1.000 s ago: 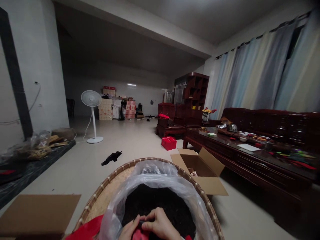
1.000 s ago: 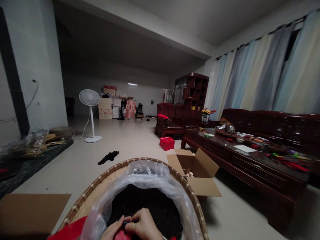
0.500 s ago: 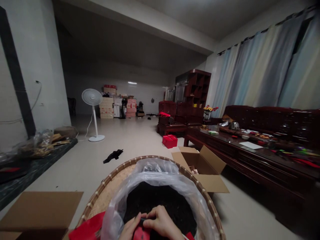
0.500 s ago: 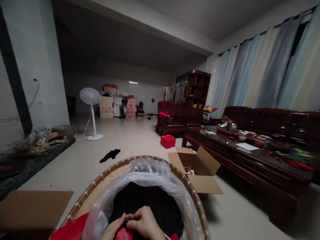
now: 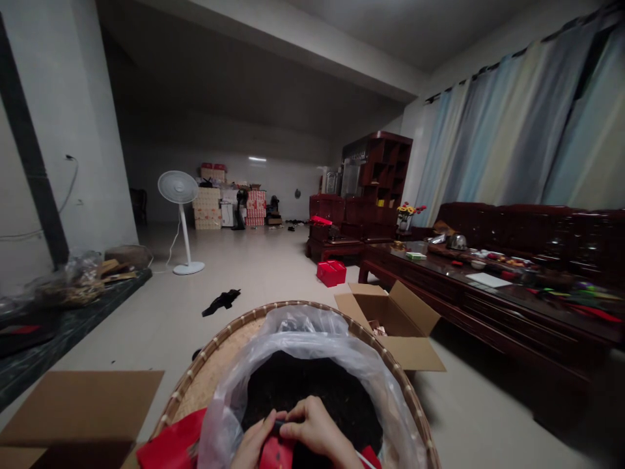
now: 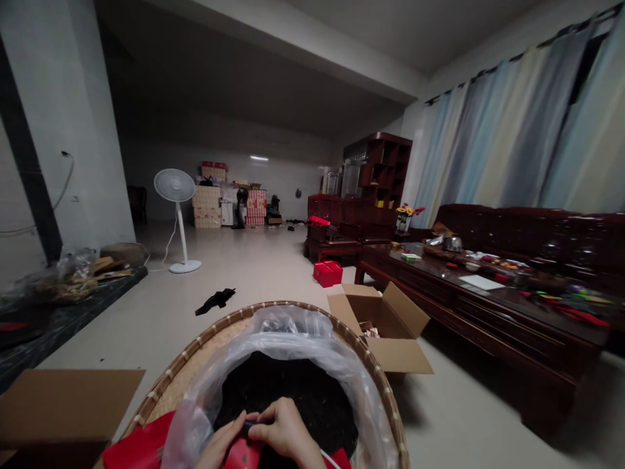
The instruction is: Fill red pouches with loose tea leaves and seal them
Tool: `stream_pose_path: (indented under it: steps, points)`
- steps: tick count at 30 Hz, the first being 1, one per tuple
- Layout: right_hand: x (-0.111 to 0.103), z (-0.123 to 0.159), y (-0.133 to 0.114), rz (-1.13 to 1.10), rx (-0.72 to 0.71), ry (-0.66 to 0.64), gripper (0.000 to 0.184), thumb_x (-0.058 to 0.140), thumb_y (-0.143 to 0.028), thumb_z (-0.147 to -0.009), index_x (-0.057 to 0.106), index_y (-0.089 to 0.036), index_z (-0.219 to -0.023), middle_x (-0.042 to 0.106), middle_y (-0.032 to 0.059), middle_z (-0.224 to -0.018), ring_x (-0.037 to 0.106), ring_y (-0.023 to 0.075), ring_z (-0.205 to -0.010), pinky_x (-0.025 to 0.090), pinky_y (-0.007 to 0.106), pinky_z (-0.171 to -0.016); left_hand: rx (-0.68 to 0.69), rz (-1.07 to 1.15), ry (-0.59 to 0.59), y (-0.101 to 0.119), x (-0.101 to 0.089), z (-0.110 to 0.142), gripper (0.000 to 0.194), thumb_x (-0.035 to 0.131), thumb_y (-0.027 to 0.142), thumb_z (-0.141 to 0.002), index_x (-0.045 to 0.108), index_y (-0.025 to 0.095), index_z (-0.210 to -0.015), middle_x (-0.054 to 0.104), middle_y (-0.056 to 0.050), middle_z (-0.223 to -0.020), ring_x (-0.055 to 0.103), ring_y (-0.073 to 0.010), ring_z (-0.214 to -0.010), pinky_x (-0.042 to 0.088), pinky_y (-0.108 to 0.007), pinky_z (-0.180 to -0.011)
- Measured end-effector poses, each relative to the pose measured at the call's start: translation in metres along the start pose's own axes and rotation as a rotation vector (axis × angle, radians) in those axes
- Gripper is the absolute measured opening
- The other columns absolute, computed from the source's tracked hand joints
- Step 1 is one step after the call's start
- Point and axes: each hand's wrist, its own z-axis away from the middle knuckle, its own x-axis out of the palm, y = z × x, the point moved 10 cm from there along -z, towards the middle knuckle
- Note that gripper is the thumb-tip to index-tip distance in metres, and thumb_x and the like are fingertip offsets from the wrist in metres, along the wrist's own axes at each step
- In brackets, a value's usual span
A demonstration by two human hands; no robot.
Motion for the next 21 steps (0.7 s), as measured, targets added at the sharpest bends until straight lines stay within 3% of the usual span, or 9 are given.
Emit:
stream_pose_path:
  steps: [4,21]
  points:
    - [-0.0010,-0.0015,0.0021,0.035,0.008,0.015,0.013,0.066,-0.023,-0.061,0.076,-0.020,-0.069,0.067,-0.0012,-0.059,0.056,0.0144,-0.060,0.034,0.021,-0.055,0.038,-0.002,-0.085,0.0034,0.0064,0.0000,0.065,0.068,0.067,-0.052,0.072,0.012,-0.087,0.068,-0.015,-0.100,0.052,-0.0315,-0.114,0.044,-0.033,-0.093]
    - [-0.0014,-0.0001,0.0042,0.017,0.055,-0.001,0.014,0.065,-0.023,-0.061,0.076,-0.018,-0.069,0.064,-0.0011,-0.055,0.052,0.0127,-0.056,0.033,0.021,-0.054,0.032,0.007,-0.032,0.0080,0.0062,0.0063,0.056,0.073,0.057,-0.053,0.072,0.011,-0.085,0.069,-0.014,-0.095,0.058,-0.0319,-0.105,0.046,-0.035,-0.090]
